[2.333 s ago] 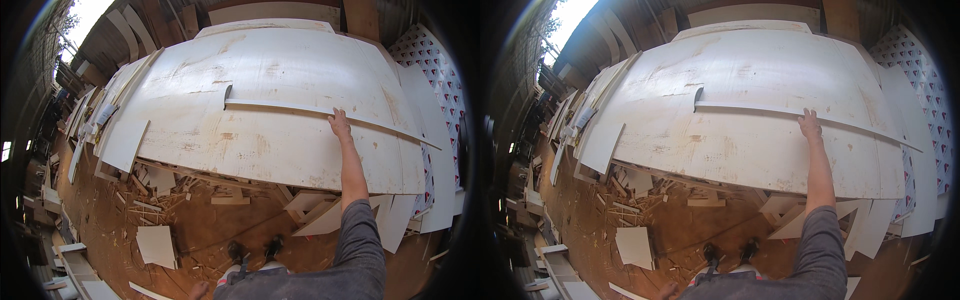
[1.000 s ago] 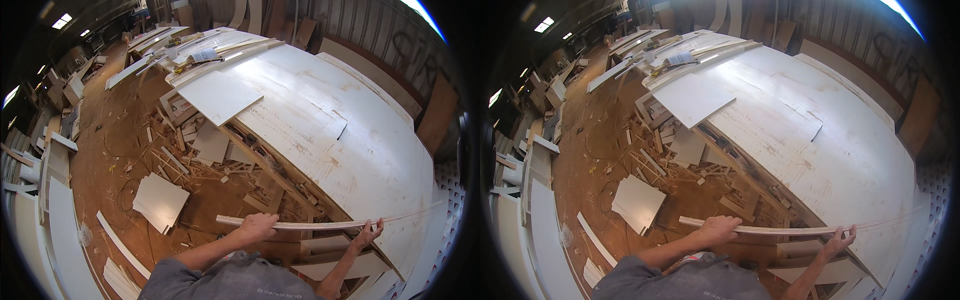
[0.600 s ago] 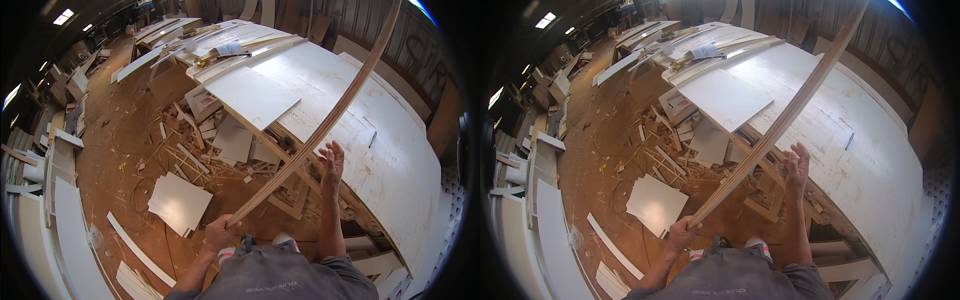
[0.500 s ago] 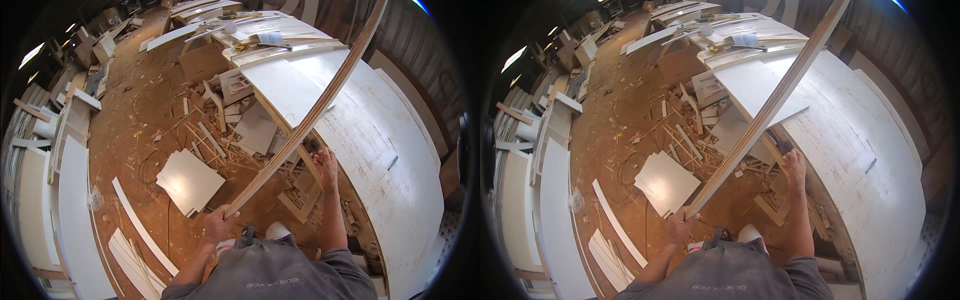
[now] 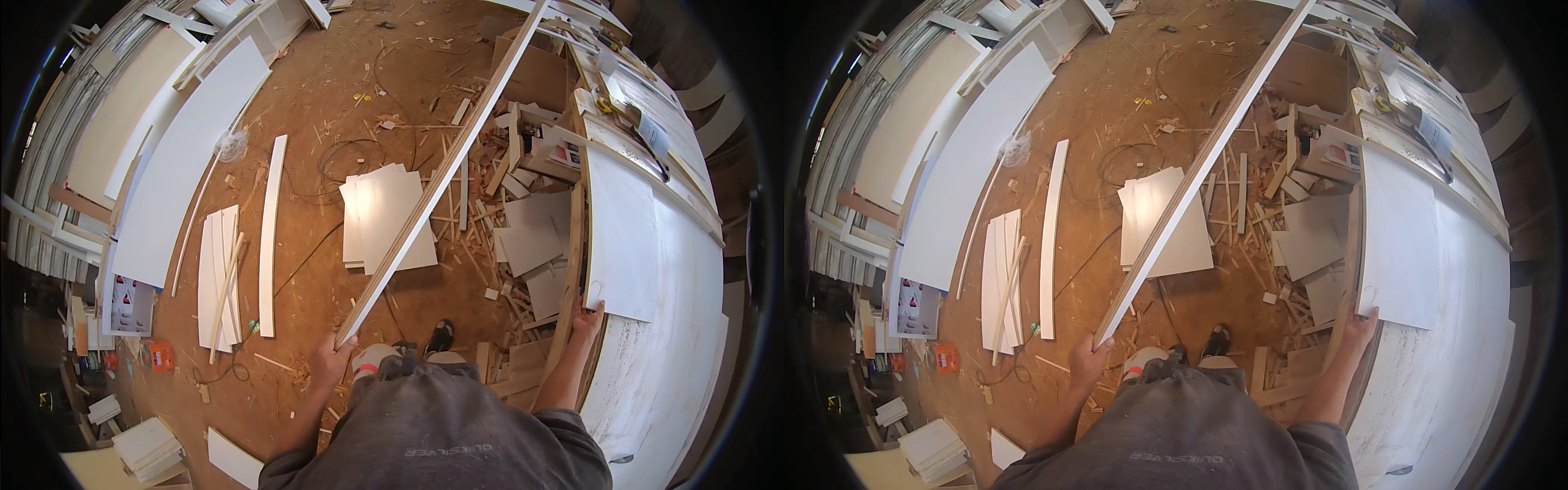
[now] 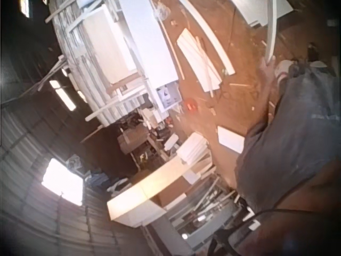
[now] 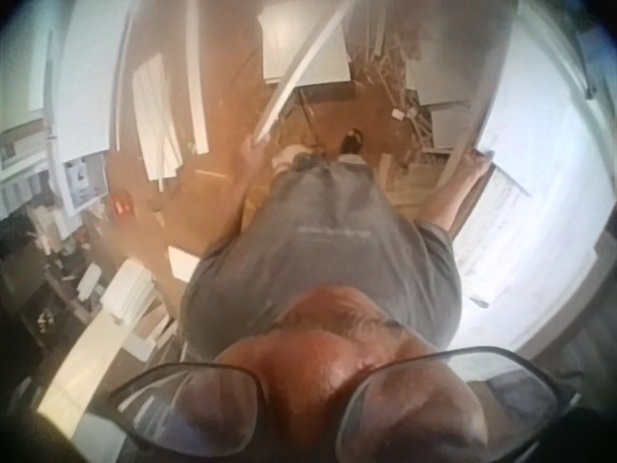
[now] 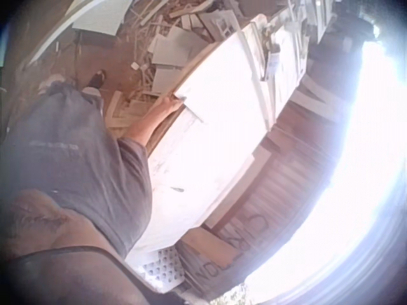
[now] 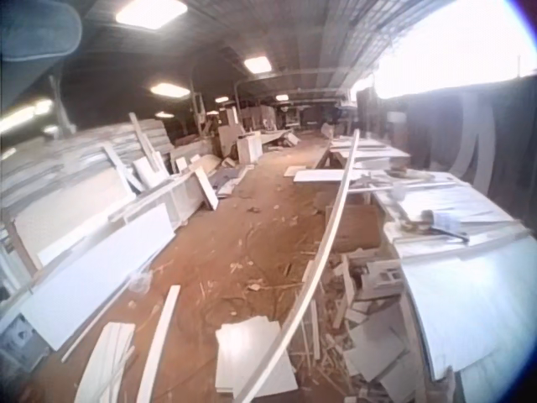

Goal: The person uses a table saw to cut a white board, then picks up and moves several cut wood strips around the workshop floor.

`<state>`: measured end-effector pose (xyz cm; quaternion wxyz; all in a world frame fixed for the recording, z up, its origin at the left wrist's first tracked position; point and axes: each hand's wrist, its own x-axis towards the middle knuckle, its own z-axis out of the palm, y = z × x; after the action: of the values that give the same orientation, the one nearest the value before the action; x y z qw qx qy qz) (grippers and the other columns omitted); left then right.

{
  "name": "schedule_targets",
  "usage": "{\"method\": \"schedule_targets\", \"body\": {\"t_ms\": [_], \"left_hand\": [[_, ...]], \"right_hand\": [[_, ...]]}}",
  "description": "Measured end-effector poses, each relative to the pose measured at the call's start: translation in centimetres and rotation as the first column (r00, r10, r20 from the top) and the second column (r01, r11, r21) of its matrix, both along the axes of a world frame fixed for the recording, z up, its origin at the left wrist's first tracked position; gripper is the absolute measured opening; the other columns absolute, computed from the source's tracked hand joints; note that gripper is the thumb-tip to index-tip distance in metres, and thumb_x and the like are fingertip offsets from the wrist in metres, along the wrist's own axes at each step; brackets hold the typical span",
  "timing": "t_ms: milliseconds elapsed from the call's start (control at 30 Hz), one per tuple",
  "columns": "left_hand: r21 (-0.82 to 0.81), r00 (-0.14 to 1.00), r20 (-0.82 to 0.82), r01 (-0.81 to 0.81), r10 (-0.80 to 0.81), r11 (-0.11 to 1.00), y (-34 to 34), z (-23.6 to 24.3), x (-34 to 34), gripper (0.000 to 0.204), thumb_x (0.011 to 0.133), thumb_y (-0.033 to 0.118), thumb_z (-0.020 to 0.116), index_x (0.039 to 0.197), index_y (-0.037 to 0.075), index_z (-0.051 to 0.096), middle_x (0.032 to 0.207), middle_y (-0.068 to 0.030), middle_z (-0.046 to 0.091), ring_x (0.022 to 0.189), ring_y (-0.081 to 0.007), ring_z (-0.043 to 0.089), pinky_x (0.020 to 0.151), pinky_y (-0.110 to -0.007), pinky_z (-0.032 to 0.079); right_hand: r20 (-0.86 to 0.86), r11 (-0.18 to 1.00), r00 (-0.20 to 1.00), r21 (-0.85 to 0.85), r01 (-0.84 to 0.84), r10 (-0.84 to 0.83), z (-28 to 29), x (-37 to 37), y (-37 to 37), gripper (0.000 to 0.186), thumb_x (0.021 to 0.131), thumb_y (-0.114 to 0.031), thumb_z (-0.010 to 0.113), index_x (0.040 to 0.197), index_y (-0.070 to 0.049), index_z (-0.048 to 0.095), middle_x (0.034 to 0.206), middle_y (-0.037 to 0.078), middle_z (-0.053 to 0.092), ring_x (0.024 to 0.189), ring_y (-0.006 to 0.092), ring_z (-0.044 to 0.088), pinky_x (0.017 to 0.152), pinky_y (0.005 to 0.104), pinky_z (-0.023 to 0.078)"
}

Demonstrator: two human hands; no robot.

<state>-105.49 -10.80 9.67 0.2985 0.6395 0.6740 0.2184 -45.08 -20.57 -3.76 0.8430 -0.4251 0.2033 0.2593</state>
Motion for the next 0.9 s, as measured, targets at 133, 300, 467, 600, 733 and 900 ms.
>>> {"method": "schedule_targets", "body": {"t_ms": [133, 300, 467, 600, 733, 900], "left_hand": [[-0.04, 0.993, 0.015, -0.114, 0.114, 0.993, -1.0, -4.1, -0.2, 0.036, 0.085, 0.032, 0.069, 0.08, -0.002, 0.06, 0.068, -0.0165, 0.058, 0.062, -0.0317, 0.057, 0.057, -0.041, 0.043], [-0.151, 0.938, 0.059, -0.329, 0.34, 0.932, -2.1, -8.0, -1.8, 0.032, 0.09, 0.026, 0.064, 0.078, -0.003, 0.059, 0.064, -0.0113, 0.058, 0.058, -0.0193, 0.058, 0.054, -0.036, 0.044], [-0.341, 0.879, 0.173, -0.369, 0.444, 0.864, 0.6, -9.3, -3.0, 0.033, 0.092, 0.029, 0.062, 0.078, 0.001, 0.052, 0.059, -0.005, 0.05, 0.049, -0.0149, 0.051, 0.048, -0.031, 0.042], [-0.295, 0.889, 0.273, -0.286, 0.368, 0.912, 4.6, -9.4, -4.5, 0.033, 0.093, 0.03, 0.059, 0.082, 0.0, 0.053, 0.059, -0.0048, 0.049, 0.046, -0.0145, 0.048, 0.045, -0.03, 0.041], [-0.276, 0.896, 0.301, -0.245, 0.326, 0.929, 9.8, -11.8, -9.7, 0.032, 0.094, 0.029, 0.058, 0.083, 0.0, 0.053, 0.06, -0.0054, 0.05, 0.045, -0.0144, 0.048, 0.043, -0.029, 0.04], [-0.327, 0.882, 0.349, -0.201, 0.316, 0.923, 16.0, -11.2, -12.7, 0.029, 0.095, 0.029, 0.056, 0.082, 0.003, 0.053, 0.06, -0.0033, 0.046, 0.048, -0.0139, 0.047, 0.045, -0.028, 0.041]], "right_hand": [[0.015, 0.999, 0.999, 0.003, 0.035, -0.035, 0.4, 1.5, -0.4, 0.039, 0.093, -0.031, 0.062, 0.123, -0.007, 0.054, 0.117, 0.008, 0.062, 0.103, 0.0233, 0.06, 0.083, 0.0391, 0.055], [0.148, 0.999, 0.988, -0.026, -0.042, 0.046, 4.7, 0.3, 2.2, 0.039, 0.088, -0.033, 0.067, 0.12, -0.013, 0.056, 0.116, 0.002, 0.063, 0.107, 0.0192, 0.059, 0.079, 0.0347, 0.052], [0.247, 0.988, 0.96, 0.117, 0.103, -0.129, 10.0, -1.1, 2.9, 0.035, 0.091, -0.026, 0.064, 0.117, -0.004, 0.056, 0.115, 0.009, 0.063, 0.107, 0.0212, 0.059, 0.084, 0.0389, 0.052], [0.336, 0.977, 0.918, 0.075, 0.199, -0.213, 13.3, -6.0, 2.6, 0.032, 0.09, -0.019, 0.063, 0.114, 0.0, 0.055, 0.11, 0.008, 0.06, 0.104, 0.0206, 0.058, 0.092, 0.034, 0.046], [0.443, 0.961, 0.879, -0.117, 0.252, -0.176, 15.8, -15.7, -0.4, 0.04, 0.088, -0.015, 0.063, 0.122, 0.002, 0.051, 0.114, 0.01, 0.057, 0.106, 0.0217, 0.057, 0.092, 0.0354, 0.047], [0.613, 0.912, 0.785, -0.271, 0.308, -0.083, 21.2, -24.4, -2.8, 0.042, 0.086, -0.014, 0.061, 0.123, 0.005, 0.053, 0.109, 0.009, 0.062, 0.101, 0.0206, 0.06, 0.091, 0.0337, 0.046]]}}
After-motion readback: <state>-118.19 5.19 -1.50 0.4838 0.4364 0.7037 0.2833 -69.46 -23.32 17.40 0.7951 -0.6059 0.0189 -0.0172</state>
